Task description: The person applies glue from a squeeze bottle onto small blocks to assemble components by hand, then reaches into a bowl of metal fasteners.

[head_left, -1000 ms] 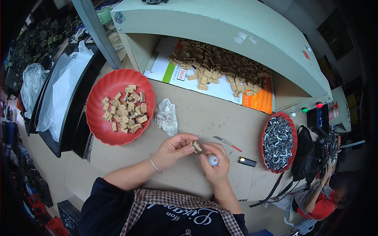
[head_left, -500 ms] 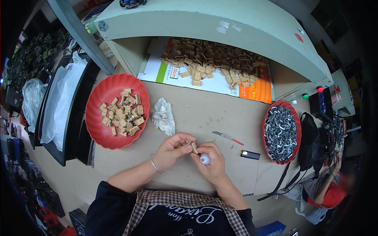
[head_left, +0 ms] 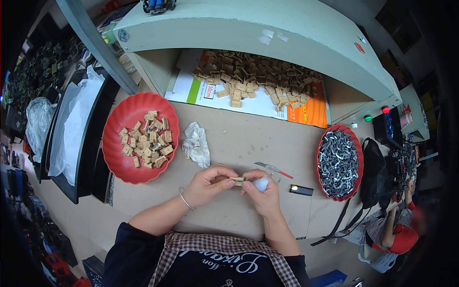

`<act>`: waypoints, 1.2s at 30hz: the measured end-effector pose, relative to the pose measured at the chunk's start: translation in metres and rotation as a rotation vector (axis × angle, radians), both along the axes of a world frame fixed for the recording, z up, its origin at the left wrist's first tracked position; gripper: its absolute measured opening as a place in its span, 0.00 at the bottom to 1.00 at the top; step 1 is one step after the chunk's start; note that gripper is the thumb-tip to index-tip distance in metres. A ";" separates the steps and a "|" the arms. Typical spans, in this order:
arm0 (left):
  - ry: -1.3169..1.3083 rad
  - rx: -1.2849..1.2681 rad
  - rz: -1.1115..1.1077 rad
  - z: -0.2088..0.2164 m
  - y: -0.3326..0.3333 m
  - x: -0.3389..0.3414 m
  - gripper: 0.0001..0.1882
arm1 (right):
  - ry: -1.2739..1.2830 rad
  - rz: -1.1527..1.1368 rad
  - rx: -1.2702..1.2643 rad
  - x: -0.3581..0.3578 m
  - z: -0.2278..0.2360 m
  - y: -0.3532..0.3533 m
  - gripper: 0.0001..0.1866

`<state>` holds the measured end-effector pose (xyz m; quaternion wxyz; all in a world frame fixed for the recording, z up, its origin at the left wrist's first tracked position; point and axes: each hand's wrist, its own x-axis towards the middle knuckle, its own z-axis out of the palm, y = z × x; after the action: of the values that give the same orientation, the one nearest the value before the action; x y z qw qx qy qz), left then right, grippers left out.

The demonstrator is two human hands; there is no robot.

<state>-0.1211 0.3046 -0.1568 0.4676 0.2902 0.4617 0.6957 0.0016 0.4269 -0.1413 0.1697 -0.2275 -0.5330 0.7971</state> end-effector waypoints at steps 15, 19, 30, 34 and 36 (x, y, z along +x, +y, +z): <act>0.063 -0.218 0.032 -0.002 0.004 0.011 0.11 | -0.061 -0.031 0.649 -0.006 -0.001 0.000 0.06; -0.134 -0.177 0.016 -0.007 0.004 0.007 0.11 | -0.083 -0.056 0.201 -0.006 0.004 -0.004 0.11; -0.534 -0.001 0.012 -0.017 0.001 0.000 0.10 | -0.159 -0.150 0.259 0.006 0.013 0.013 0.19; -0.592 0.016 -0.027 -0.021 0.001 -0.001 0.10 | -0.149 -0.139 0.265 0.012 0.019 0.017 0.20; -0.568 0.087 -0.008 -0.023 0.002 0.000 0.11 | -0.167 -0.157 0.266 0.017 0.027 0.020 0.20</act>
<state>-0.1207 0.3062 -0.1799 0.5682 0.1050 0.2809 0.7663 0.0182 0.4465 -0.1142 0.2150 -0.3095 -0.6265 0.6822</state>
